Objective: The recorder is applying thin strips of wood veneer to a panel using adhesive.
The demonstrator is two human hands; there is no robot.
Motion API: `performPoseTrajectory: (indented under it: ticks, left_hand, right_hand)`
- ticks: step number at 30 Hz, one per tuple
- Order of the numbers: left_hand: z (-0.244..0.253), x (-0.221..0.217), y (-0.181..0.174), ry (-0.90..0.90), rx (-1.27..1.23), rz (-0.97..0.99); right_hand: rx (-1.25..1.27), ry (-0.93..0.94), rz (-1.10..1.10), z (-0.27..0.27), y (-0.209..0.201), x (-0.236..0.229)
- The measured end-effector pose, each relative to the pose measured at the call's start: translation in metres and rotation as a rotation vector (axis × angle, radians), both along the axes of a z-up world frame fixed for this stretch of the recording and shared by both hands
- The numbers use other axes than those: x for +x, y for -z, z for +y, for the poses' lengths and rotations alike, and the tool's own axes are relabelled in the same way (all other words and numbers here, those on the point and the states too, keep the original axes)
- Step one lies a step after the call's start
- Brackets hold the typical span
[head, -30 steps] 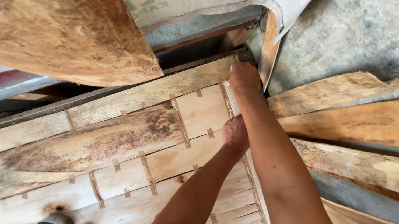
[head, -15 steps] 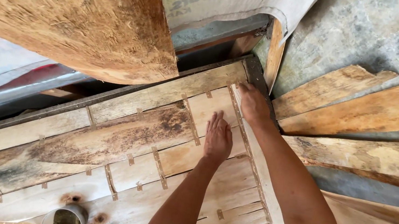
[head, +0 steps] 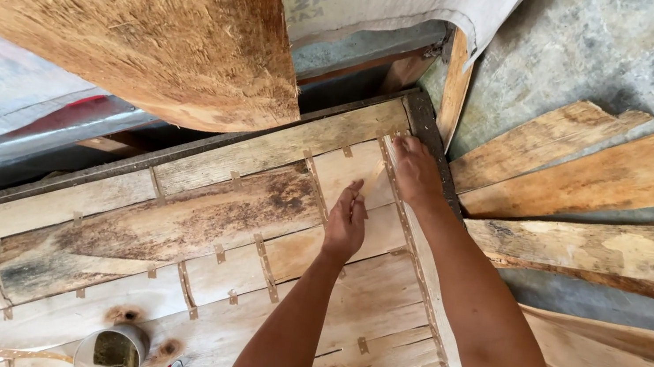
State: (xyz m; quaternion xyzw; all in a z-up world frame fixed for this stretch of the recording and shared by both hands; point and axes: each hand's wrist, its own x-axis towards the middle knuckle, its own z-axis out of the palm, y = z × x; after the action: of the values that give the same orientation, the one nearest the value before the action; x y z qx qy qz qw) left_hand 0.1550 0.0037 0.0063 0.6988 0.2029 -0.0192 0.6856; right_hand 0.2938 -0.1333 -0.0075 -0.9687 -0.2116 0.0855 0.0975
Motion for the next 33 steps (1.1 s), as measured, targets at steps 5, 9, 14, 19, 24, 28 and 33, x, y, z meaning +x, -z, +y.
performPoseTrajectory:
  ticks: [5, 9, 14, 19, 24, 28, 33]
  left_hand:
    - [-0.001, 0.001, 0.036, 0.024, 0.163, -0.212]
    - [-0.003, -0.005, 0.073, 0.017, 0.158, -0.34]
    - [0.001, 0.001, 0.034, 0.023, 0.066, -0.165]
    - [0.002, 0.0, 0.044, 0.023, 0.054, -0.161]
    - [0.002, -0.004, 0.046, 0.032, -0.006, -0.058]
    - [0.009, -0.002, 0.016, 0.02, 0.019, -0.057]
    - [0.012, -0.024, 0.037, 0.005, -0.008, -0.21]
  right_hand:
    - [0.019, 0.064, 0.02, 0.01, -0.013, 0.003]
    - [-0.062, 0.07, -0.068, 0.016, 0.002, 0.002]
    - [-0.032, 0.132, 0.063, 0.015, -0.008, 0.016]
    - [0.002, 0.16, 0.064, 0.026, -0.012, 0.013]
    - [0.048, 0.217, 0.005, 0.03, -0.01, 0.017]
    - [-0.018, 0.236, 0.107, 0.029, -0.005, 0.015]
    - [0.027, 0.208, 0.192, 0.027, -0.014, -0.005]
